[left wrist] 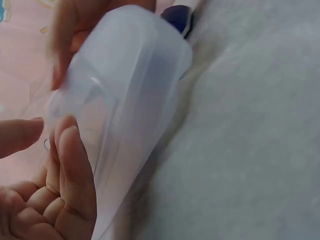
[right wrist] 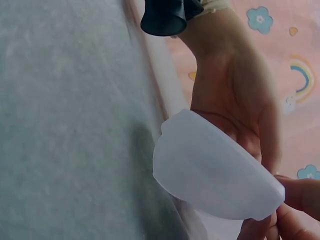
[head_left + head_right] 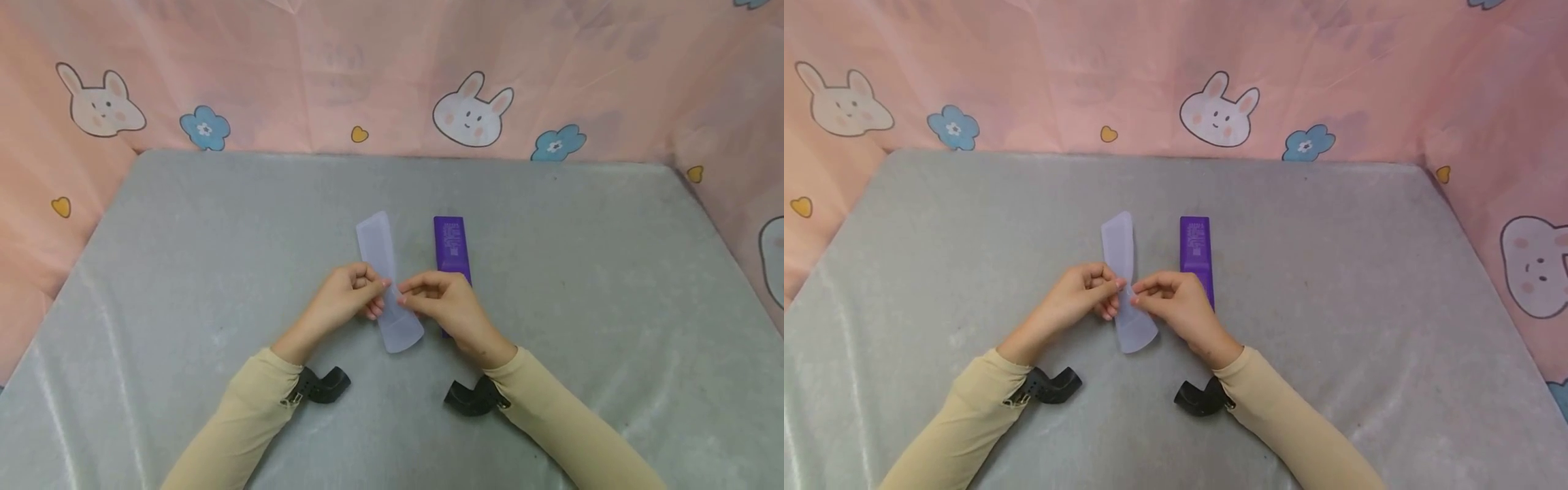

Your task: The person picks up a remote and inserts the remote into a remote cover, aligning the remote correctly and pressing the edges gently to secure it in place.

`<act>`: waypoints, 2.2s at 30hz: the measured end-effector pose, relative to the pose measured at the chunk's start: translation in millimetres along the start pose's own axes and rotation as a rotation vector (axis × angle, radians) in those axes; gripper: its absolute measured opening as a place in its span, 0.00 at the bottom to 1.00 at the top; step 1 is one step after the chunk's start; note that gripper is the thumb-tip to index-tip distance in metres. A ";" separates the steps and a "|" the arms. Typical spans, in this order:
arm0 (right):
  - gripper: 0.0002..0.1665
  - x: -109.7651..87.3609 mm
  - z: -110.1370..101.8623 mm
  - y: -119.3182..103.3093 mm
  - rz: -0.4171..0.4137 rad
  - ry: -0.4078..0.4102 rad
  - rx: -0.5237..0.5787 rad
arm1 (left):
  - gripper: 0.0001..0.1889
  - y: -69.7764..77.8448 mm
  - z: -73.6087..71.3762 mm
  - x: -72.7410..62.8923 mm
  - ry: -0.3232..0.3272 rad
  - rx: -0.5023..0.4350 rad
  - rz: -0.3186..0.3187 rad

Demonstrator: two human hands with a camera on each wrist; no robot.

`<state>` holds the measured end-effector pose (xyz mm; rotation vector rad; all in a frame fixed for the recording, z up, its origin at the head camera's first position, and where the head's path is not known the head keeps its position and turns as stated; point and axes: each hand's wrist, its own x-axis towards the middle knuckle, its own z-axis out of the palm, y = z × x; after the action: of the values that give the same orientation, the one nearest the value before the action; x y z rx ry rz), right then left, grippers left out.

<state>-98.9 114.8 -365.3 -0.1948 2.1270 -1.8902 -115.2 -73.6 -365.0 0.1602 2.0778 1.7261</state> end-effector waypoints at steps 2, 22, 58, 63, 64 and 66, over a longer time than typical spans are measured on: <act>0.10 -0.6 1.9 -0.2 -0.012 -0.014 0.000 | 0.10 -0.2 3.1 0.1 0.006 -0.009 0.000; 0.11 4.7 -3.6 3.0 -0.024 0.003 0.004 | 0.05 3.4 -12.6 -6.3 0.019 0.360 0.235; 0.15 8.1 -9.2 3.5 0.049 0.042 0.138 | 0.17 -9.8 -5.4 1.8 -0.095 -0.308 -0.044; 0.15 8.0 -9.6 2.6 0.036 0.050 0.108 | 0.18 -10.1 -5.6 1.4 -0.133 -0.426 -0.040; 0.15 8.1 -9.9 2.6 0.033 0.053 0.101 | 0.18 -10.5 -5.5 1.3 -0.139 -0.446 -0.035; 0.14 8.5 -10.1 2.8 0.029 0.059 0.089 | 0.19 -11.8 -4.6 1.3 -0.131 -0.481 -0.021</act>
<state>-109.8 122.3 -368.1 -0.0905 2.0657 -1.9925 -116.0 -79.9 -376.0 0.1003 1.5156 2.0829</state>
